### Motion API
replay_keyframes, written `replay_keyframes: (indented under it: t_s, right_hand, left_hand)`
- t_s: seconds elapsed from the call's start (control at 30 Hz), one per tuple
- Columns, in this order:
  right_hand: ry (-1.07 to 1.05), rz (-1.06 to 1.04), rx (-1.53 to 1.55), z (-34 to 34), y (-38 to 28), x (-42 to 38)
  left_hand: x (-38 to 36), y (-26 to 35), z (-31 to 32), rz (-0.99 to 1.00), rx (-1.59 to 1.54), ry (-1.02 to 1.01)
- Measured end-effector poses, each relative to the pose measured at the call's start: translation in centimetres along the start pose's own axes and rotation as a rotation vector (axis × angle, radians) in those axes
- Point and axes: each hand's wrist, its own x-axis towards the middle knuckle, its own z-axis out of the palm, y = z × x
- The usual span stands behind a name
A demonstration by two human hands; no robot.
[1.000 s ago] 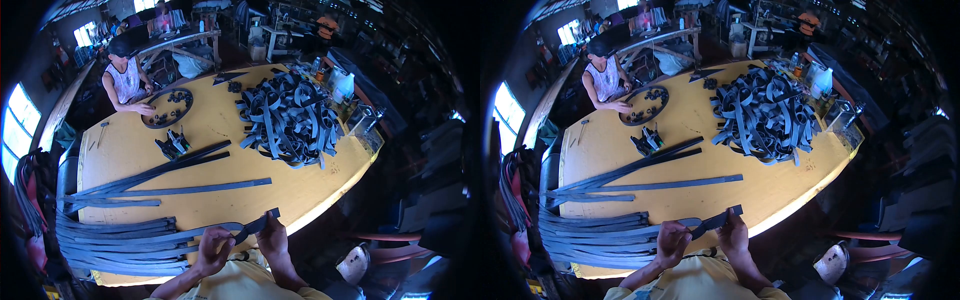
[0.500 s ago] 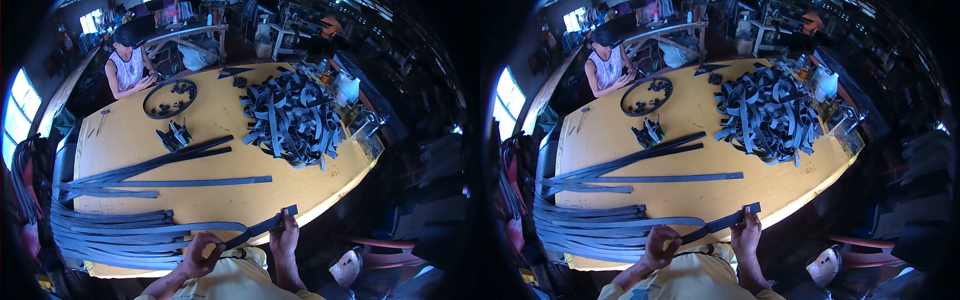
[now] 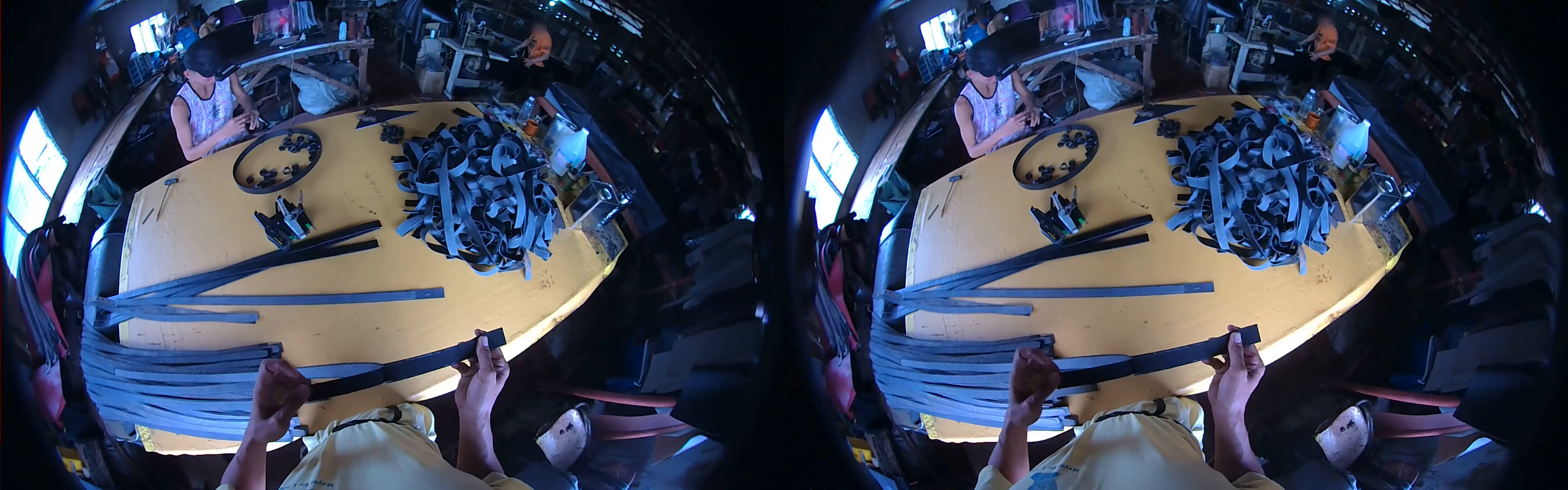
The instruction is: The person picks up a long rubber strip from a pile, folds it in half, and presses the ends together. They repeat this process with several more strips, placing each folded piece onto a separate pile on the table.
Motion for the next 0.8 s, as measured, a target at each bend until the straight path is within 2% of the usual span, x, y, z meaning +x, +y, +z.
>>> replay_keyframes:
  t_s: [0.07,0.7,0.8]
  right_hand:
    - [-0.041,-0.059,-0.034,0.2,-0.3,-0.1]
    - [0.011,-0.115,-0.104,-0.5,-0.5,1.6]
    - [0.012,-0.206,-0.146,0.1,-0.8,1.5]
  left_hand:
    - [0.0,-0.1,-0.4,0.016,0.015,0.011]
    - [-0.5,0.0,-3.9,0.041,0.135,0.118]
    - [-0.5,-0.6,-5.0,0.050,0.133,0.142]
